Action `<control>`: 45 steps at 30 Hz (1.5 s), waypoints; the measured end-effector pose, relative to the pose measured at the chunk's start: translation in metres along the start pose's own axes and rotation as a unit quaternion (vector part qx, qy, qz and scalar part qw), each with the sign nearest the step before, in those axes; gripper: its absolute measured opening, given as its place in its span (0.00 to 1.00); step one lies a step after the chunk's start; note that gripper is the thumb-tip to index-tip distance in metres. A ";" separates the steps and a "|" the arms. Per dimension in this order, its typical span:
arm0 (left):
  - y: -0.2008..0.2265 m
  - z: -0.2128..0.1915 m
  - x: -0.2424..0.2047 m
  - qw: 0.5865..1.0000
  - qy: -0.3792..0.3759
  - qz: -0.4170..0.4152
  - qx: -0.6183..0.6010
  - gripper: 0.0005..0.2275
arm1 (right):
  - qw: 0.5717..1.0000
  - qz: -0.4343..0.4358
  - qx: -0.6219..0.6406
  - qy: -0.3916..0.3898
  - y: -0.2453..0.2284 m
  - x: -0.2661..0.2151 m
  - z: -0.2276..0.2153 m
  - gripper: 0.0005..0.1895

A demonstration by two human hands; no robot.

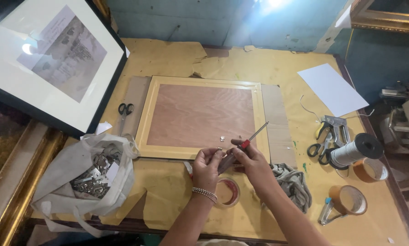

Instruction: Installing metal hangers and wire onto the back of a wooden picture frame using a screwdriver.

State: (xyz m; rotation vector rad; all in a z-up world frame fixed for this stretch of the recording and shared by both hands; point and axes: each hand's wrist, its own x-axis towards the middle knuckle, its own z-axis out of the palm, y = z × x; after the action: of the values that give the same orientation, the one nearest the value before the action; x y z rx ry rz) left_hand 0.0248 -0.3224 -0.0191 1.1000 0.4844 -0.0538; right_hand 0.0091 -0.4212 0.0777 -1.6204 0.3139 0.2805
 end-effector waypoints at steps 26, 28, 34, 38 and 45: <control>-0.041 0.061 0.017 0.990 -0.098 -0.096 0.031 0.09 | 0.979 0.100 -0.129 0.122 0.025 -0.037 -0.095 0.17; -0.039 0.071 0.018 0.989 -0.105 -0.097 0.034 0.09 | 0.971 0.101 -0.167 0.140 0.019 -0.042 -0.097 0.17; -0.034 0.091 0.019 0.986 -0.123 -0.087 0.070 0.08 | 0.949 0.103 -0.250 0.160 0.007 -0.048 -0.100 0.17; -0.031 0.102 0.028 0.986 -0.128 -0.065 0.087 0.08 | 0.943 0.098 -0.274 0.161 0.009 -0.034 -0.109 0.17; -0.003 0.125 0.030 0.984 -0.113 -0.047 0.129 0.05 | 0.932 0.143 -0.289 0.166 -0.013 -0.009 -0.113 0.20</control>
State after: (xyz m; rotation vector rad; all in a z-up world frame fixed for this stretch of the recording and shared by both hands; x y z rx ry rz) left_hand 0.0949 -0.4263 0.0109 1.3064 0.3294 -0.3298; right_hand 0.0042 -0.5330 0.1014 -2.2114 0.7863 0.3393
